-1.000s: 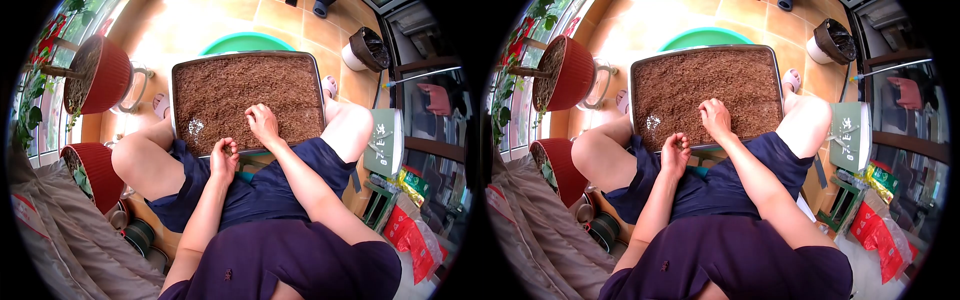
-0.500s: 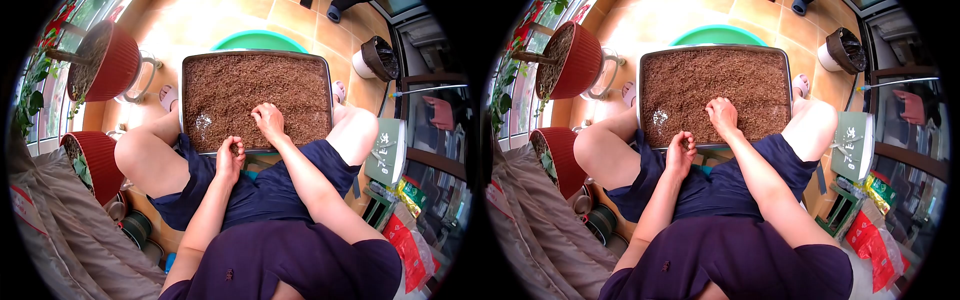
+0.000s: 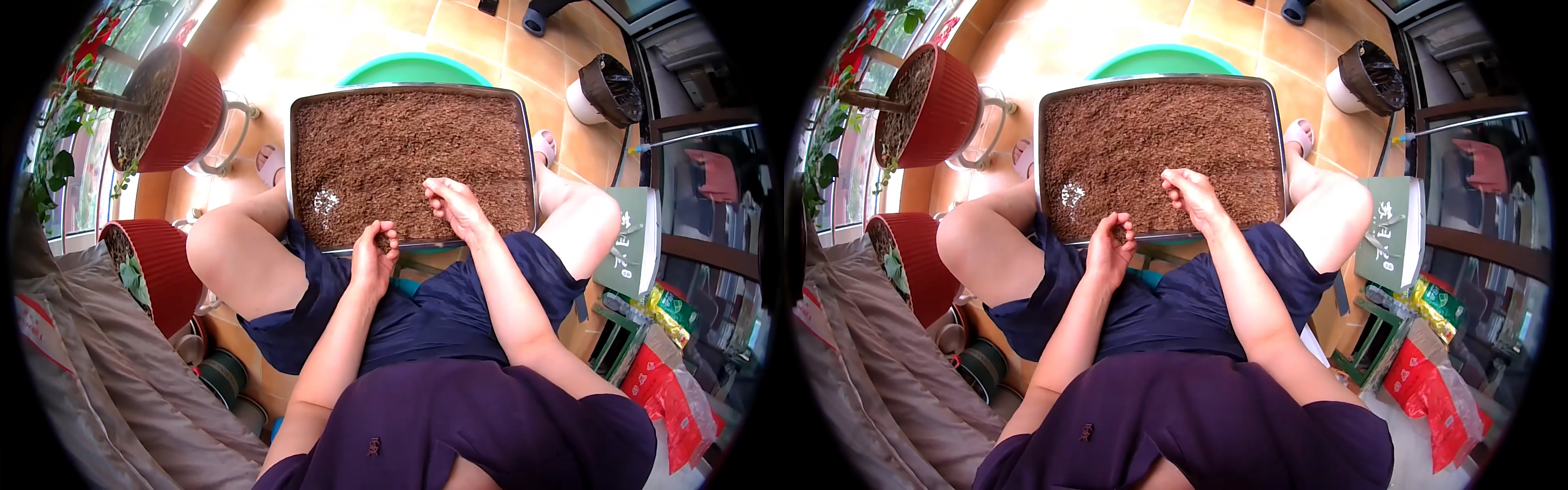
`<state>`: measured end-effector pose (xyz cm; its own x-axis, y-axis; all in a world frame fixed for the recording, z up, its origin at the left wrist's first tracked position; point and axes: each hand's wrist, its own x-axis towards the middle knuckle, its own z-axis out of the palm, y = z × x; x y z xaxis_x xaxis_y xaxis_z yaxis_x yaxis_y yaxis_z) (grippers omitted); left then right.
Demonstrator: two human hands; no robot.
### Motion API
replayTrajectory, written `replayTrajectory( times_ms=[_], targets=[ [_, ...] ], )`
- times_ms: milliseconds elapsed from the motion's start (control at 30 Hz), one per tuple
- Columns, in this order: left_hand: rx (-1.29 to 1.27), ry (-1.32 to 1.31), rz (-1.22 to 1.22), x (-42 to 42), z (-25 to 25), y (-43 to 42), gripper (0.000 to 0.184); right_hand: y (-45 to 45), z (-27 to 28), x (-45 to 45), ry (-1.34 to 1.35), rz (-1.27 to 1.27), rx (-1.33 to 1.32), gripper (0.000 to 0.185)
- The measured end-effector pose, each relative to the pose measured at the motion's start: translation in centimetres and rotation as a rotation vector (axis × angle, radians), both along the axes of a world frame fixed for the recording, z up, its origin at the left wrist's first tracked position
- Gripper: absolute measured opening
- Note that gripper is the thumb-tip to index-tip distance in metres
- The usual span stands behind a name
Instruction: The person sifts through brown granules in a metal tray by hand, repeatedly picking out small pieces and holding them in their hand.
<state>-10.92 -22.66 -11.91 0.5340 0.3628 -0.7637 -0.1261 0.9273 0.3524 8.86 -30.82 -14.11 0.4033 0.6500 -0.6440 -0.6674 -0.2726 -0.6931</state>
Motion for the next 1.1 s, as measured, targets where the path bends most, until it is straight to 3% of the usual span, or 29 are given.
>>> replayTrajectory(
  times_ms=[67, 133, 200, 233, 333, 433, 533, 733, 900, 1000, 1100],
  targets=[
    [-0.018, 0.026, 0.009, 0.4, 0.3, -0.2, 0.026, 0.1, 1.0, -1.3, -0.166, 0.051, 0.016, 0.019],
    [-0.059, 0.042, 0.034, 1.1, 1.3, -0.2, 0.028, 0.8, 3.8, -3.1, -0.39, 0.314, -0.032, 0.021],
    [-0.074, 0.043, 0.112, 1.2, 0.8, -0.4, 0.029, 0.6, 3.4, -5.1, -0.399, 0.547, 0.139, 0.023],
    [-0.081, 0.045, 0.152, 1.2, 0.4, -0.5, 0.029, 0.6, 4.5, -5.4, -0.606, 0.624, 0.087, 0.023],
    [-0.074, -0.013, 0.028, 0.2, -1.0, -0.2, 0.029, 1.2, 1.4, -4.4, -0.665, 0.336, 0.032, 0.021],
    [-0.126, -0.03, 0.027, -0.2, -1.1, 0.0, 0.025, 1.3, -0.5, -0.6, -1.22, 0.202, -0.224, 0.011],
    [-0.136, -0.045, 0.023, 0.0, -0.3, 0.1, 0.023, 1.6, -1.8, 2.3, -1.424, 0.204, -0.428, 0.01],
    [-0.147, -0.088, 0.043, -0.4, -0.2, 0.5, 0.022, 2.4, -3.7, 2.5, -1.564, 0.281, -0.476, 0.011],
    [-0.093, -0.037, 0.089, 0.0, 0.1, 0.3, 0.022, 1.6, -3.0, 2.0, -1.12, 0.157, -0.446, 0.009],
    [-0.075, -0.047, 0.068, 0.0, 0.0, 0.2, 0.024, 0.9, -3.2, 2.2, -0.805, -0.042, -0.147, 0.011],
    [-0.075, -0.063, 0.051, 0.1, 0.2, 0.1, 0.023, 0.0, 0.2, 2.1, -0.419, -0.075, -0.065, 0.015]
  ],
)
